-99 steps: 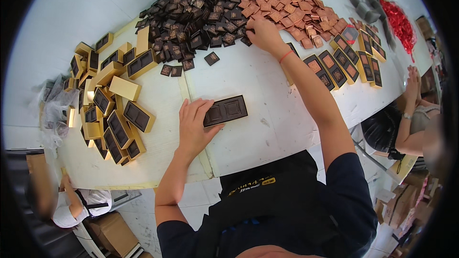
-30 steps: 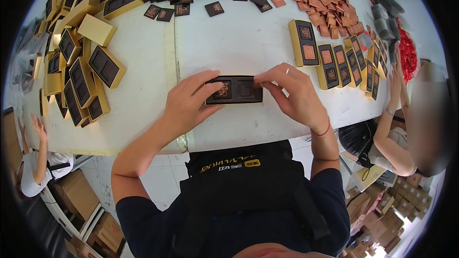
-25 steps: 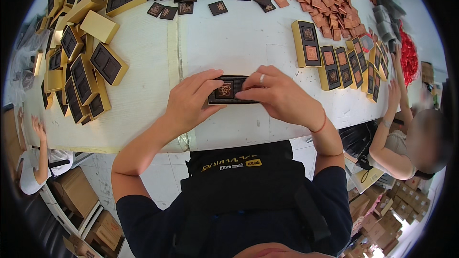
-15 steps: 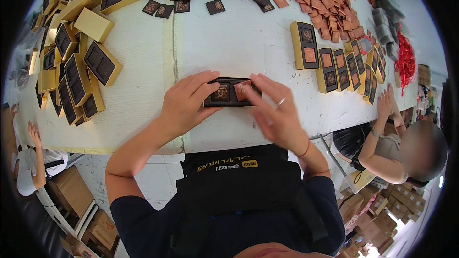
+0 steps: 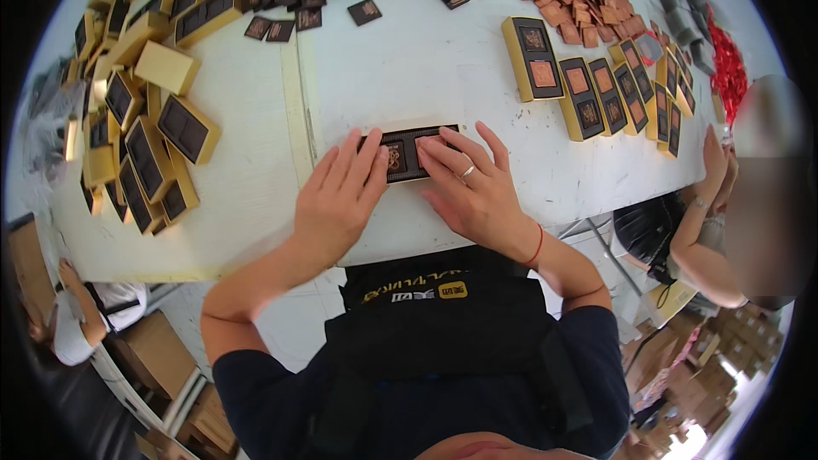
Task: The person repeatedly picks up small square inserts and places them into rectangular compact cases, then closes the cases and sets them aside. The person handles inserts and cases one at a time, occasionally picking up a dropped insert from the floor and returning to the table to continue assembly.
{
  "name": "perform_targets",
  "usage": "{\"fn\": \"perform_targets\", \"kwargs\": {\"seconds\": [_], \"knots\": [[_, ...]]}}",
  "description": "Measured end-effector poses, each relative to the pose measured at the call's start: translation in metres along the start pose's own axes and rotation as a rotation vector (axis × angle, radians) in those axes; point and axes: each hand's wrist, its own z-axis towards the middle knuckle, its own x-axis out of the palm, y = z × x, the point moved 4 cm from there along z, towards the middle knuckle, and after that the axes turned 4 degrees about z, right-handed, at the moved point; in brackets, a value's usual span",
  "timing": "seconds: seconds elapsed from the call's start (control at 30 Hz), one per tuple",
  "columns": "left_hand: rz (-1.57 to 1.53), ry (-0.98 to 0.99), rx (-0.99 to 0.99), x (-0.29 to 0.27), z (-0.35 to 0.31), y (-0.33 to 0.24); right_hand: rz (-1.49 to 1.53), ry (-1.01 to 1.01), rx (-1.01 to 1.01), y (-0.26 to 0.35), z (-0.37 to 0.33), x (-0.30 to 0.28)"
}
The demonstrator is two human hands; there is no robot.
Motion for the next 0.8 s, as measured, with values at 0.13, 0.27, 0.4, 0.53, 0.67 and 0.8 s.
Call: {"fn": "perform_targets", "kwargs": {"seconds": [0.13,0.27,0.4,0.53,0.67,0.8], "knots": [[-0.021,0.030,0.029,-0.003,-0.004,-0.009,0.053,-0.063,-0.079,0.005,0.022,0.007],[-0.294,0.028,-0.080,-0.005,-0.008,0.028,-0.069,-0.111,-0.048,-0.012,0.015,0.006],[0.080,-0.008,-0.403,-0.016,-0.047,0.119,-0.181,-0.304,0.198,-0.049,-0.014,-0.017],[0.234,-0.035,-0.679,-0.030,-0.090,0.174,-0.321,-0.418,0.371,-0.075,-0.031,-0.043],[0.358,0.177,-0.581,-0.014,-0.101,0.166,-0.512,-0.428,0.489,-0.123,-0.044,-0.053],[0.164,0.149,-0.594,-0.018,-0.086,0.124,-0.400,-0.499,0.355,-0.123,-0.009,-0.076]]}}
